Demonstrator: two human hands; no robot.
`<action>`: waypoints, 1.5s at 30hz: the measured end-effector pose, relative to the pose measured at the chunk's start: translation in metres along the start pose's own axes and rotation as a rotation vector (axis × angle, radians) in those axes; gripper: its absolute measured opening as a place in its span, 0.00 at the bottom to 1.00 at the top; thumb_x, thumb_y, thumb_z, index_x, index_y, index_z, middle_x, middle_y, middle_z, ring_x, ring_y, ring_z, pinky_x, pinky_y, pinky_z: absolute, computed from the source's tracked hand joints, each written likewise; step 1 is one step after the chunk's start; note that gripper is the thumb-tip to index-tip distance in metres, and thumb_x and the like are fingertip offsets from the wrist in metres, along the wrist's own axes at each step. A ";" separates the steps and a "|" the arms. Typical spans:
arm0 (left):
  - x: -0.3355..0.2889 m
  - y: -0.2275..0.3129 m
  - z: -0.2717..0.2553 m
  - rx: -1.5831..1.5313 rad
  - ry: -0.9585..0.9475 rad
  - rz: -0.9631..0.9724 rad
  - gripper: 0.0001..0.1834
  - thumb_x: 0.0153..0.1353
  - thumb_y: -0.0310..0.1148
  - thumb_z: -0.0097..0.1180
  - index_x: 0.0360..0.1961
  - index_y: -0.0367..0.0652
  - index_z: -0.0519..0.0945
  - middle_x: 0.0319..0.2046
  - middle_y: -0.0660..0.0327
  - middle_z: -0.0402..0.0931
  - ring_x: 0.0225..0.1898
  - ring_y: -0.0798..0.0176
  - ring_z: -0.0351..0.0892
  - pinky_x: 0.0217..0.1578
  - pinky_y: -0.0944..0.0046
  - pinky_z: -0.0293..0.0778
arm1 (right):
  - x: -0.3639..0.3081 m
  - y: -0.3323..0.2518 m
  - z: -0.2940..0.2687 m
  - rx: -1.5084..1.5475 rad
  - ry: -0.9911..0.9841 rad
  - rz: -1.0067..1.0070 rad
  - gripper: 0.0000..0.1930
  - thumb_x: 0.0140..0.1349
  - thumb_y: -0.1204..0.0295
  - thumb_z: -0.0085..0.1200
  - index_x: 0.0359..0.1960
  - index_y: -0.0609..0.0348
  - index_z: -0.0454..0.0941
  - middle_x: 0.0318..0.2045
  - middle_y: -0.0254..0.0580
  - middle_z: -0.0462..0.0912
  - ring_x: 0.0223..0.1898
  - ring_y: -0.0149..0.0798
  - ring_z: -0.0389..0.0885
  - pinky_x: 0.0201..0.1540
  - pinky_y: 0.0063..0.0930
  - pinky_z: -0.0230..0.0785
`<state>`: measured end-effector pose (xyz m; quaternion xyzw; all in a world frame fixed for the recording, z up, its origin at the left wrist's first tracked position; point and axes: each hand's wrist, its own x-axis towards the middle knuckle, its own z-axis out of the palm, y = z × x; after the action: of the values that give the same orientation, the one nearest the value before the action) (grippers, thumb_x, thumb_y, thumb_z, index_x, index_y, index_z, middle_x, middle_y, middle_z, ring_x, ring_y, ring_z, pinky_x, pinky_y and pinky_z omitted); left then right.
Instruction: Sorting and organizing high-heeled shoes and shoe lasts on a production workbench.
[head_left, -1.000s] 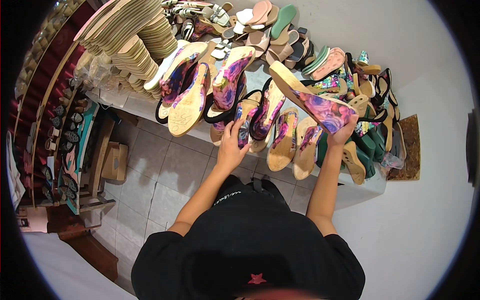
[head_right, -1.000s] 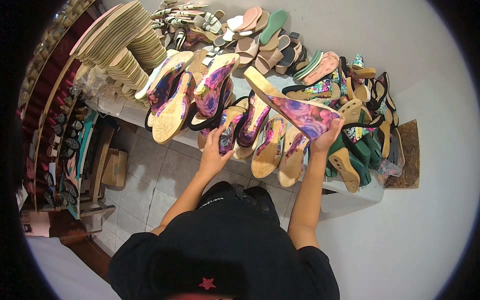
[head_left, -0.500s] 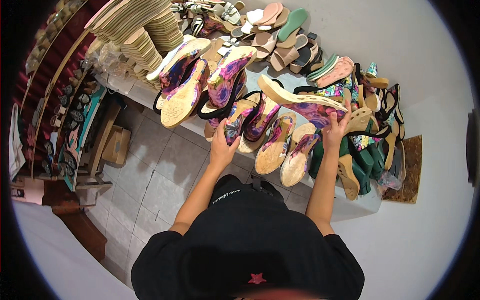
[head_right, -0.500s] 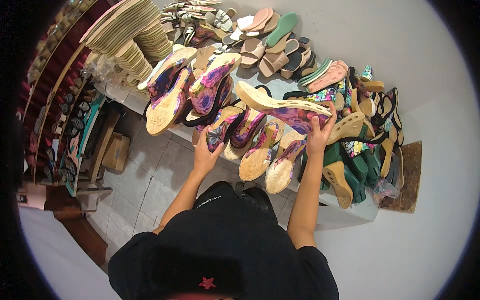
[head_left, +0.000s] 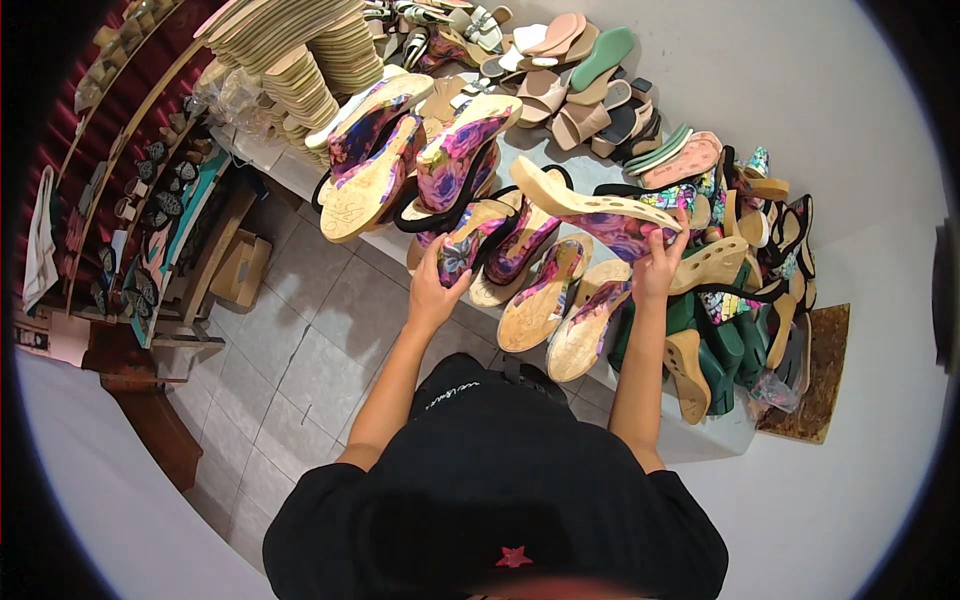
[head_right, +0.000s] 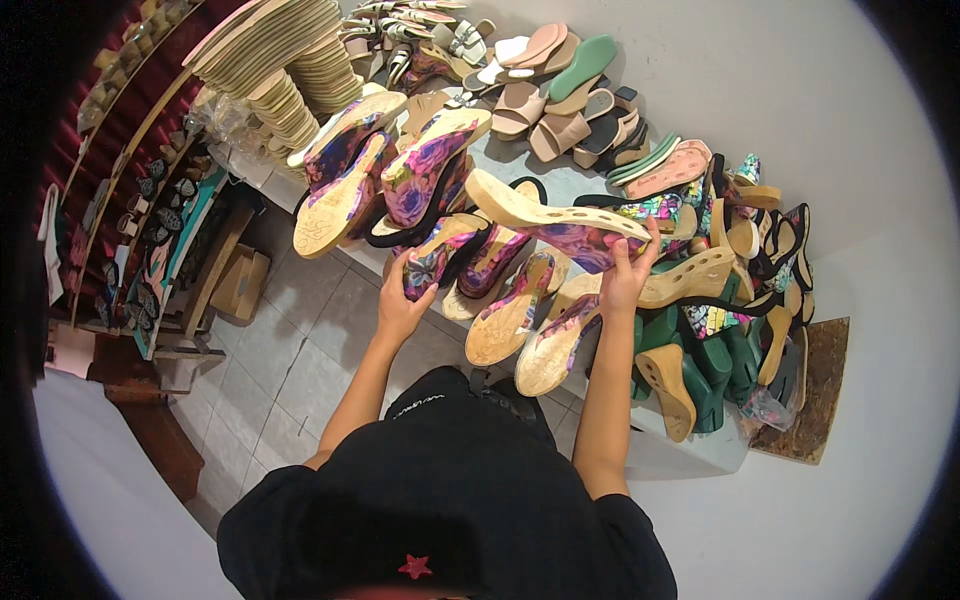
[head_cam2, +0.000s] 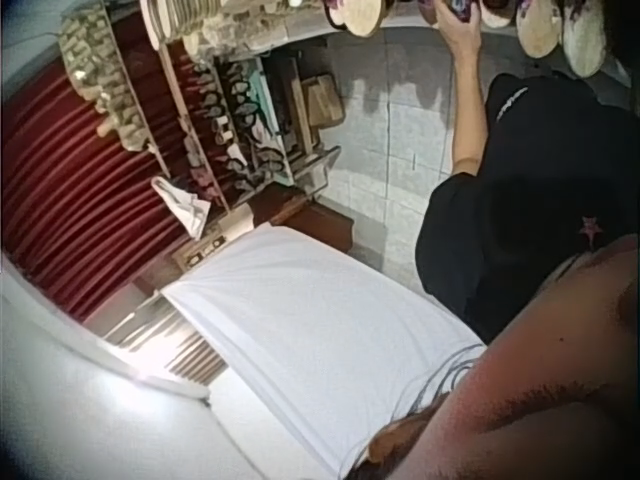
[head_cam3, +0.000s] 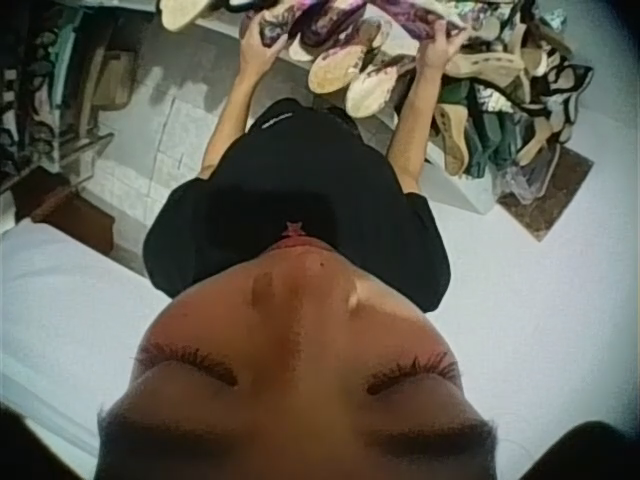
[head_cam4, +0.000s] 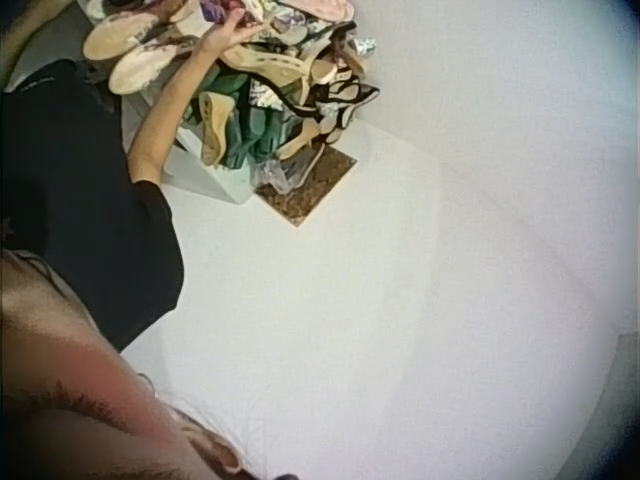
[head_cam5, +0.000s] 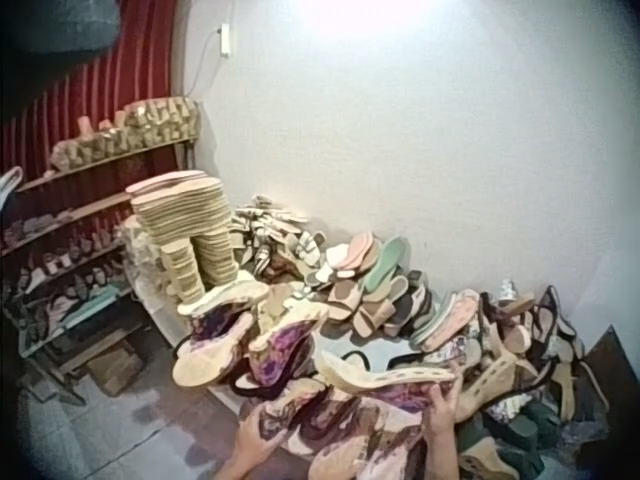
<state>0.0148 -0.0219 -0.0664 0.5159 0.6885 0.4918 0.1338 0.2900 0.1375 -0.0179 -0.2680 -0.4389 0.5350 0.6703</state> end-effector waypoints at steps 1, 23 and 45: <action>-0.001 -0.002 0.001 0.001 0.003 -0.001 0.35 0.48 0.34 0.62 0.58 0.39 0.63 0.49 0.46 0.71 0.51 0.47 0.72 0.51 0.57 0.66 | 0.002 0.003 0.001 0.027 0.009 0.008 0.29 0.60 0.79 0.51 0.63 0.52 0.54 0.49 0.37 0.68 0.41 0.30 0.71 0.48 0.23 0.64; -0.018 0.040 -0.021 -0.316 0.202 0.066 0.34 0.46 0.31 0.68 0.55 0.41 0.66 0.60 0.46 0.60 0.56 0.53 0.68 0.50 0.61 0.71 | 0.032 0.107 0.098 0.132 -0.579 0.670 0.29 0.61 0.78 0.42 0.66 0.54 0.52 0.59 0.38 0.62 0.57 0.35 0.65 0.61 0.29 0.53; -0.011 0.048 -0.018 -0.097 0.188 0.069 0.37 0.40 0.36 0.71 0.52 0.45 0.67 0.58 0.48 0.61 0.57 0.46 0.64 0.54 0.53 0.64 | 0.022 0.110 0.111 -0.330 -0.452 0.500 0.26 0.59 0.75 0.49 0.60 0.60 0.58 0.45 0.39 0.71 0.40 0.28 0.70 0.41 0.20 0.65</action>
<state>0.0349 -0.0414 -0.0225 0.4838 0.6552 0.5751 0.0767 0.1410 0.1774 -0.0504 -0.3463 -0.5772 0.6499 0.3529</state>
